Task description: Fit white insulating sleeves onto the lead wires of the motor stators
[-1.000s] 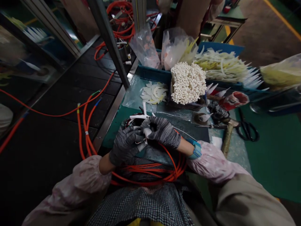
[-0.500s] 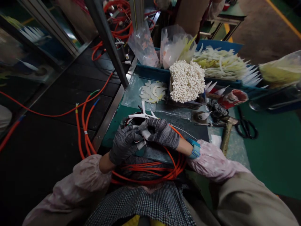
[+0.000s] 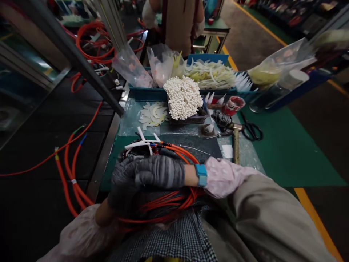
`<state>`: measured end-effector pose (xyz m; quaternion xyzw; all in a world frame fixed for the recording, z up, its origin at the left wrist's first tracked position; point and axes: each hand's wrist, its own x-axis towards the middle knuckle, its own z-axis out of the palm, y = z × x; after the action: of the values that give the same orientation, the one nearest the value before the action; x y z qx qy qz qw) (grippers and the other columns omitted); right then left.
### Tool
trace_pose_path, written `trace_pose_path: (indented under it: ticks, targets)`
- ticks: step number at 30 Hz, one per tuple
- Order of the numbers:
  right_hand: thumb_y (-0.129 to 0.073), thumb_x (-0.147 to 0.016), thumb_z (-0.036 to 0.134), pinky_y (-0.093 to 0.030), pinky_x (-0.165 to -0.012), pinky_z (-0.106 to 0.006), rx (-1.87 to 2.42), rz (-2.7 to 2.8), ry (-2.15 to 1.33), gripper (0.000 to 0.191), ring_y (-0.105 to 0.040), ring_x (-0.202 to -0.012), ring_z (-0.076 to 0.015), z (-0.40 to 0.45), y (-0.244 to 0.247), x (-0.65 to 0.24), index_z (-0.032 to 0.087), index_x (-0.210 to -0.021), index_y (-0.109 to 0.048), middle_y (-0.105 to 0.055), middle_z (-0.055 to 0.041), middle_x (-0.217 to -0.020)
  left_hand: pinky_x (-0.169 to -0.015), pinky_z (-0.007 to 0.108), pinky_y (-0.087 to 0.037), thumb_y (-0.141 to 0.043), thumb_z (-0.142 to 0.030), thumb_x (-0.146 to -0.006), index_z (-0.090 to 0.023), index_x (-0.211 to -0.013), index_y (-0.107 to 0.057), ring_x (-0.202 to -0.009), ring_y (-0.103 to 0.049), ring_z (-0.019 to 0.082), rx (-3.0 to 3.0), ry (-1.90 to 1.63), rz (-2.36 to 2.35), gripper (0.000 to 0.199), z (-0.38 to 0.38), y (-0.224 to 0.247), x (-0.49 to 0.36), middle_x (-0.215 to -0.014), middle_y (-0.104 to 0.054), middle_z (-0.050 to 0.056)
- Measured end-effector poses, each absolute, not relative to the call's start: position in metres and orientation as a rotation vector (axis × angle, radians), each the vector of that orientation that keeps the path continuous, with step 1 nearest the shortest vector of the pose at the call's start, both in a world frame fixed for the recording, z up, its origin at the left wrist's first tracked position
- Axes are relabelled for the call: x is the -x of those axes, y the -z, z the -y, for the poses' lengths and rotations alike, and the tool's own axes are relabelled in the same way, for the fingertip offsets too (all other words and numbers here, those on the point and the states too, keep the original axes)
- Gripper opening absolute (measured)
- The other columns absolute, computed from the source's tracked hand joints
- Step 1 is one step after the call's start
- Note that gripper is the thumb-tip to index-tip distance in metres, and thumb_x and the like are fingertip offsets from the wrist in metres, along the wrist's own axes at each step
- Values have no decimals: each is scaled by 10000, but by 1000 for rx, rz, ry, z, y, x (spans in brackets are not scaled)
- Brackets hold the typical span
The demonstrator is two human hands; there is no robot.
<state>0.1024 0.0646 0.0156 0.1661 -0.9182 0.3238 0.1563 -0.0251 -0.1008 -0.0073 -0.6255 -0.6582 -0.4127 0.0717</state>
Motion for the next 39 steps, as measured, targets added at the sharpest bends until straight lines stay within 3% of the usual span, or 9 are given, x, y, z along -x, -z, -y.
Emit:
trace_pose_path:
  ticks: [7, 10, 13, 20, 23, 26, 30, 33, 39]
  targets:
    - [-557, -1094, 333, -615, -1055, -445, 116, 2303, -1082, 183, -709, -1031, -234, -89, -23, -67, 235, -1087, -712, -761, -70, -1076, -1349, 629, -294, -751, -218, -1027, -294, -1044, -772, -1297, -712, 284, 2005, 983, 2012, 81, 110, 8, 38, -1236, -825, 16]
    - [-705, -996, 398, -608, -1072, -514, 379, 2364, -954, 365, -711, -1141, -310, -106, -23, -84, 198, -1302, -706, -737, -150, -1262, -1107, 483, -542, -793, -222, -1008, -303, -1090, -808, -1185, -706, 270, 1939, 689, 2032, 116, 123, -3, 45, -1188, -802, 38]
    - [-840, -879, 380, -623, -1014, -472, 435, 2735, -922, 588, -732, -1105, -317, -113, -18, -88, 154, -1402, -691, -746, -166, -1265, -811, 326, -572, -716, -127, -1032, -276, -1252, -779, -933, -692, 212, 2069, 401, 1881, 273, 129, -24, 57, -1044, -777, 29]
    - [-757, -830, 81, -633, -909, -343, -108, 2967, -1155, 309, -747, -936, -214, -135, -16, -31, 130, -1132, -797, -828, -77, -1116, -725, 359, -495, -642, -115, -1055, -213, -1096, -744, -927, -705, 250, 2375, 41, 1484, 148, 116, -71, 86, -1052, -805, 58]
    - [-762, -835, 70, -625, -856, -253, -348, 2950, -1276, 344, -763, -909, -165, -141, -19, -14, 151, -1164, -820, -838, -1, -1081, -775, 379, -485, -656, -105, -1031, -238, -1069, -738, -938, -716, 239, 2376, 133, 1447, 161, 118, -68, 86, -1040, -829, 21]
    - [-867, -872, 226, -627, -982, -336, -261, 2828, -1080, 473, -761, -1137, -236, -140, -19, -27, 160, -1333, -784, -785, -104, -1347, -1086, 483, -479, -619, -153, -1041, -244, -1117, -737, -1135, -727, 258, 2288, 363, 1516, 167, 126, -51, 84, -1180, -848, 25]
    - [-889, -896, 565, -595, -968, -506, 2, 2622, -494, 570, -721, -1129, -338, -153, -25, -79, 170, -1300, -808, -753, -195, -1332, -1393, 550, -181, -767, -348, -1000, -253, -1100, -717, -1409, -650, 299, 2257, 604, 1623, 146, 129, -19, 89, -1331, -823, 23]
    - [-767, -1001, 516, -527, -989, -516, 330, 2524, -110, 347, -678, -1106, -335, -174, -35, -110, 213, -1152, -844, -776, -149, -1198, -1390, 533, -239, -945, -393, -875, -280, -1020, -710, -1390, -680, 293, 2298, 765, 1681, 299, 124, 3, 95, -1135, -852, -33]
    - [-802, -932, 361, -404, -1129, -635, 657, 2514, 85, 259, -553, -1329, -432, -192, -25, -98, 214, -1144, -792, -727, -177, -1394, -1086, 552, -610, -925, -536, -873, -252, -1025, -709, -1141, -764, 311, 2028, 1111, 2205, 388, 121, 27, 62, -915, -769, 36]
